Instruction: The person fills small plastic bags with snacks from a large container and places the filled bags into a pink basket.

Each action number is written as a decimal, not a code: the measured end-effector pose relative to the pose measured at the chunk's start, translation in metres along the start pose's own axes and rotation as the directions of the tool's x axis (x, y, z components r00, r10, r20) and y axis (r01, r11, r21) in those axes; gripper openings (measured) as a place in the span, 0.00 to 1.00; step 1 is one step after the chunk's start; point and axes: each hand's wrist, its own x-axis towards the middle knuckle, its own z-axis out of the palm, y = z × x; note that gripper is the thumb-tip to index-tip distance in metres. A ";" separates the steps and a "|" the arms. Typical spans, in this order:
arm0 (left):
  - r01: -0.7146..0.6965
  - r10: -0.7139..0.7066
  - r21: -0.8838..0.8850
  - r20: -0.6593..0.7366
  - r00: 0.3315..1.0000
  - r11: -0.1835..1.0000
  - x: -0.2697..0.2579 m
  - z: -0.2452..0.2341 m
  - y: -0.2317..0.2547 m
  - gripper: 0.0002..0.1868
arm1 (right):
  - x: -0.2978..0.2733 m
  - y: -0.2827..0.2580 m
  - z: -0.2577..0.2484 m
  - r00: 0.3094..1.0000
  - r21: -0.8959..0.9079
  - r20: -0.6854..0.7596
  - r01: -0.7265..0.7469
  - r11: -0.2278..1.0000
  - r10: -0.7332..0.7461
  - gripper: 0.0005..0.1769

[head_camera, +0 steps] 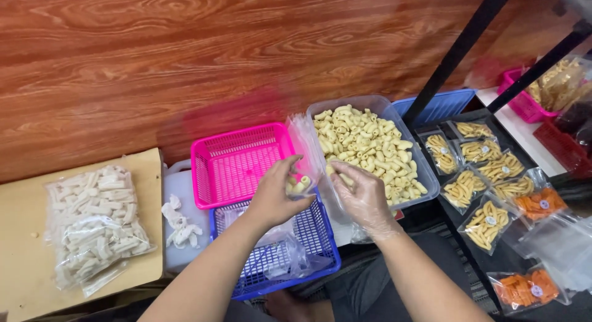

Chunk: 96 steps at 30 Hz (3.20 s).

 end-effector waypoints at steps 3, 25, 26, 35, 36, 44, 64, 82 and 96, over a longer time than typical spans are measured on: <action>0.007 -0.006 -0.019 0.018 1.000 1.000 0.001 -0.001 -0.004 0.50 | 0.008 -0.023 0.000 0.987 0.058 0.095 0.121 0.991 -0.127 0.14; 0.060 -0.079 -0.212 -0.081 0.994 0.975 0.008 -0.006 0.001 0.52 | 0.020 -0.041 0.010 0.933 0.011 0.110 0.345 0.939 -0.344 0.10; 0.020 -0.035 -0.180 -0.081 0.996 0.984 0.008 -0.005 -0.001 0.52 | 0.018 -0.042 0.009 0.921 0.003 0.200 0.341 0.940 -0.335 0.14; -0.076 0.073 -0.136 -0.031 0.997 0.988 0.012 -0.001 -0.010 0.55 | 0.018 -0.050 0.017 0.886 0.164 0.409 0.167 0.972 -0.221 0.14; -0.079 0.077 -0.156 -0.021 0.997 0.985 0.012 -0.001 -0.012 0.56 | 0.019 -0.048 0.016 0.878 0.217 0.417 0.153 0.964 -0.233 0.14; 0.286 -0.175 -0.626 0.234 0.956 0.725 0.008 -0.047 0.023 0.27 | 0.032 -0.049 -0.005 0.855 0.299 0.470 0.079 0.951 -0.219 0.14; 0.191 -0.281 -0.593 -0.062 0.958 0.782 0.024 -0.023 -0.021 0.11 | 0.039 -0.027 0.015 0.927 0.241 0.361 0.014 0.970 -0.103 0.10; 0.185 -0.412 -0.709 -0.161 0.897 0.680 0.018 -0.028 -0.001 0.10 | 0.054 -0.060 0.012 0.869 0.079 0.488 -0.142 0.987 0.086 0.09; 0.247 -0.447 -0.821 -0.012 0.894 0.515 0.024 -0.013 -0.011 0.13 | 0.054 -0.046 0.000 0.882 0.082 0.465 -0.133 0.988 0.080 0.10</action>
